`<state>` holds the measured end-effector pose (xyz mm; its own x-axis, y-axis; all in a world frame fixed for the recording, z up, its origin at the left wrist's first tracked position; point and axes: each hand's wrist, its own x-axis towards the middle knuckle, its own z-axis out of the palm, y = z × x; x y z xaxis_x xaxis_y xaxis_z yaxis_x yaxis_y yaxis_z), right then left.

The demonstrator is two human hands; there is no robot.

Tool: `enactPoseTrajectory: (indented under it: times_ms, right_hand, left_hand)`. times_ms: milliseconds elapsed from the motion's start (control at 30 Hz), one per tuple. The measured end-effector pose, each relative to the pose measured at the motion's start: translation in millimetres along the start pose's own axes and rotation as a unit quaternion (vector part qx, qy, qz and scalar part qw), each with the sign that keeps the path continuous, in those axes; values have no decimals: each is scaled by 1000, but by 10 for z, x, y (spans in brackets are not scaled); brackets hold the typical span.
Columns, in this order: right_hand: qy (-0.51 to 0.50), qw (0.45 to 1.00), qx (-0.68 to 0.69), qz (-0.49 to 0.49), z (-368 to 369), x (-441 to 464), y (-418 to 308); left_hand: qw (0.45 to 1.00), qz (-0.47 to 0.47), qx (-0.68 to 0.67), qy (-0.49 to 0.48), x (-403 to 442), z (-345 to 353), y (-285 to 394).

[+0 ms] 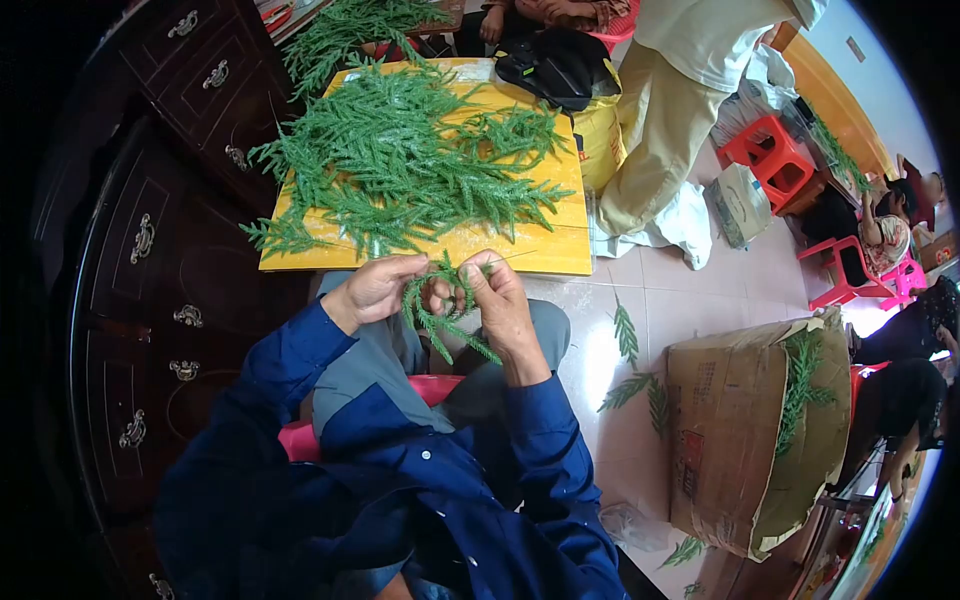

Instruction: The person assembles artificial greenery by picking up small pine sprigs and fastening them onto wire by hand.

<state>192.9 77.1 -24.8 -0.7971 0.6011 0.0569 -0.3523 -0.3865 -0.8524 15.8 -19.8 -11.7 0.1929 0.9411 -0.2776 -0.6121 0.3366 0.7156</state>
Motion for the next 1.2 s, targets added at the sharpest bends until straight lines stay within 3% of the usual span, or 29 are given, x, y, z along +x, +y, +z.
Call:
enactPoseTrajectory:
  times_ms: [67,200,367,467,600,700,900,1200]
  right_hand:
    - [-9,1000,12,3,14,-4,-17]
    - [-25,994,104,37,-50,6,6]
    - [-21,986,152,71,-105,23,31]
    - [-17,990,127,66,-84,16,39]
    - [9,994,86,62,-81,20,66]
    - [20,994,80,69,-82,31,99]
    - [43,993,71,86,-85,40,123]
    - [74,993,46,80,-65,39,103]
  left_hand:
    - [1000,5,-11,-9,-18,0,-18]
    - [963,120,235,51,-27,68,88]
    - [820,315,462,119,-29,192,194]
    - [741,378,544,106,-42,323,277]
    - [695,325,621,161,-51,398,173]
    - [625,323,682,199,-46,461,151]
    - [524,385,731,209,30,443,109]
    - [492,366,765,196,80,429,112]
